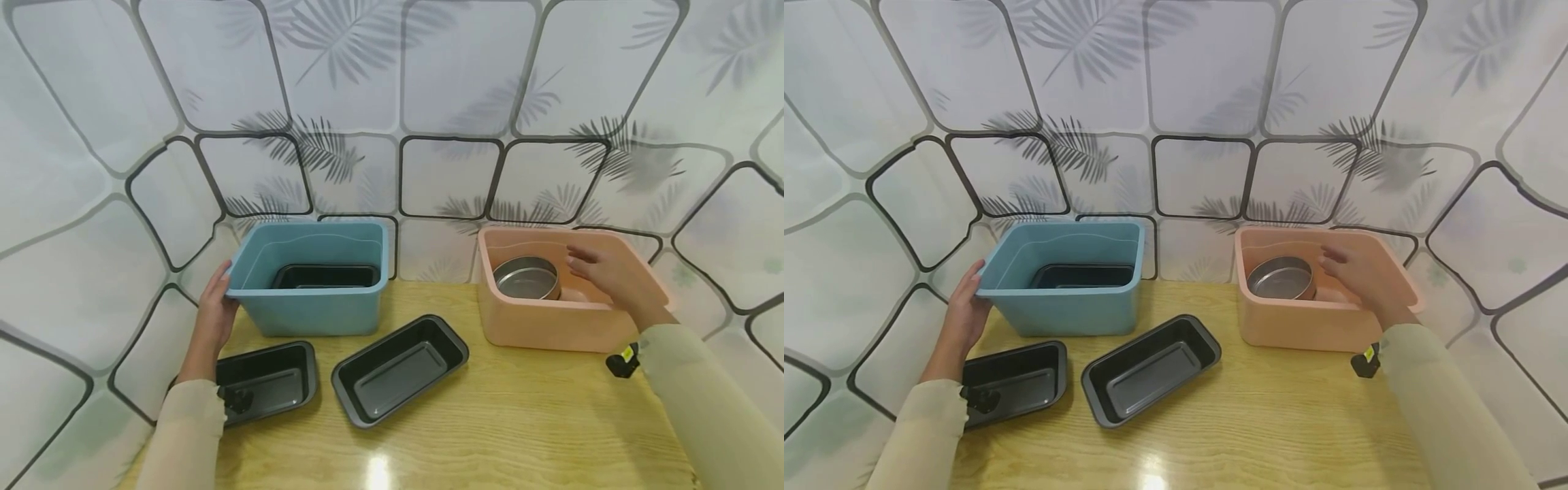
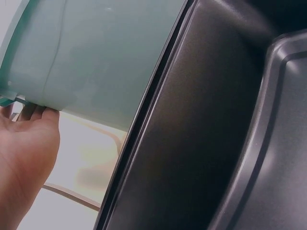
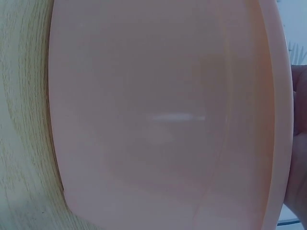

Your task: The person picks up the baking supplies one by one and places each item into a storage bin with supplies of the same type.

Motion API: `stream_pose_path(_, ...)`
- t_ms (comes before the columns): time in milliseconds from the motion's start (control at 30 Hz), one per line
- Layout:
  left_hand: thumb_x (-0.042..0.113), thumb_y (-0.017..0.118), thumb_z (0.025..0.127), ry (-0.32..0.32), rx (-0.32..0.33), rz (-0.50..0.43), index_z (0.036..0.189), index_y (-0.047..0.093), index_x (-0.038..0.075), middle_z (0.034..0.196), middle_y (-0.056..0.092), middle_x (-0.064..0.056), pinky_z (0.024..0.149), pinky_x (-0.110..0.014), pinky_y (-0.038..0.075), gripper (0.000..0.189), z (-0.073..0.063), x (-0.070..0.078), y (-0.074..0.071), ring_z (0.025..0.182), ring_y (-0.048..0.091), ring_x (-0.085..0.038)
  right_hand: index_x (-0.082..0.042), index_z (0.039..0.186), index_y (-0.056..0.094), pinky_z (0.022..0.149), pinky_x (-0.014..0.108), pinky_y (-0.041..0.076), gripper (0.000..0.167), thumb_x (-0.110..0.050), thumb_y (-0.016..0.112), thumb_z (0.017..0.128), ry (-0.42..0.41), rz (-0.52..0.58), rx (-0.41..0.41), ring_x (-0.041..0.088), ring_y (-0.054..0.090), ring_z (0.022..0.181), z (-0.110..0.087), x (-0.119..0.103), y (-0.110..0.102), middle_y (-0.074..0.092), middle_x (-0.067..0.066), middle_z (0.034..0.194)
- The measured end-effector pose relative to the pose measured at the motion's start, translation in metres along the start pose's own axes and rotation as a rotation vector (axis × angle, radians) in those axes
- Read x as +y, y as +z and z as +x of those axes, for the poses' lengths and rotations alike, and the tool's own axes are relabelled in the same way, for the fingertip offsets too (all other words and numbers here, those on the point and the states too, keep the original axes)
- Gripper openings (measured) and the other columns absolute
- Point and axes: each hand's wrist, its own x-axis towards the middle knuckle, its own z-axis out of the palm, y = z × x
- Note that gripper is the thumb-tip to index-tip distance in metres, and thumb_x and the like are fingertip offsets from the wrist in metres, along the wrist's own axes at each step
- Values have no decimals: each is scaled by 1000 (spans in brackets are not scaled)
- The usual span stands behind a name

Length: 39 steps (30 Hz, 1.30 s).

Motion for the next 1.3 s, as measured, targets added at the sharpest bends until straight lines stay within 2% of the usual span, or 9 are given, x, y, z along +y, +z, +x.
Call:
stream_pose_path(100,38,34,110,1,-2,5,164,11,20,171,5,-8,125,-30,16,61,0,0,1,155,9,-23,-5,155,37,91,8,46,66,-43,53,104,-4,38,-5,-8,59,112,-1,1,-1,41,20,157)
stream_pose_path(167,39,34,110,2,-3,17,164,10,20,171,5,-7,125,-31,16,61,0,0,1,156,10,-23,-6,155,38,88,6,45,66,-44,54,103,-8,38,4,-20,53,103,-2,1,-1,41,20,156)
stream_pose_path(267,39,34,110,6,-9,29,164,9,19,171,4,-7,125,-32,15,62,0,1,2,156,9,-23,-9,155,39,100,27,51,68,-49,53,102,-5,-7,20,-19,52,102,-3,2,-3,44,18,155)
stream_pose_path(400,40,34,110,4,-13,32,164,8,19,171,3,-7,125,-31,15,63,0,0,3,156,8,-23,-8,159,31,109,52,42,72,-52,47,103,25,33,-17,-9,55,110,-4,3,-7,40,22,157)
stream_pose_path(600,40,34,110,7,-19,35,164,9,19,171,3,-7,125,-31,15,63,0,1,3,156,8,-23,1,158,25,86,8,45,70,-43,45,107,35,129,1,-23,48,95,-8,12,-15,32,32,157)
stream_pose_path(867,40,35,110,20,-16,32,164,10,20,171,4,-8,125,-33,15,62,0,1,1,156,8,-25,-10,160,27,91,14,47,70,-49,46,105,60,93,69,-25,48,94,-28,23,-28,35,25,159)
stream_pose_path(933,40,35,110,20,-9,34,164,10,19,171,5,-8,126,-34,14,63,0,1,0,156,8,-25,-11,159,30,78,2,39,69,-50,47,104,63,89,103,-25,49,94,-32,26,-32,43,15,157)
stream_pose_path(1167,41,34,110,25,-6,33,164,10,19,171,5,-8,126,-35,13,63,0,0,0,156,8,-25,-21,159,34,81,5,36,64,-51,46,104,113,106,167,-16,40,111,-52,39,-40,43,-19,145)
stream_pose_path(1300,41,34,110,29,-11,36,164,9,18,171,5,-8,126,-34,14,63,0,-1,0,156,8,-25,-29,159,32,104,14,37,61,-53,44,104,168,191,181,-8,38,127,-66,47,-42,40,-30,143)
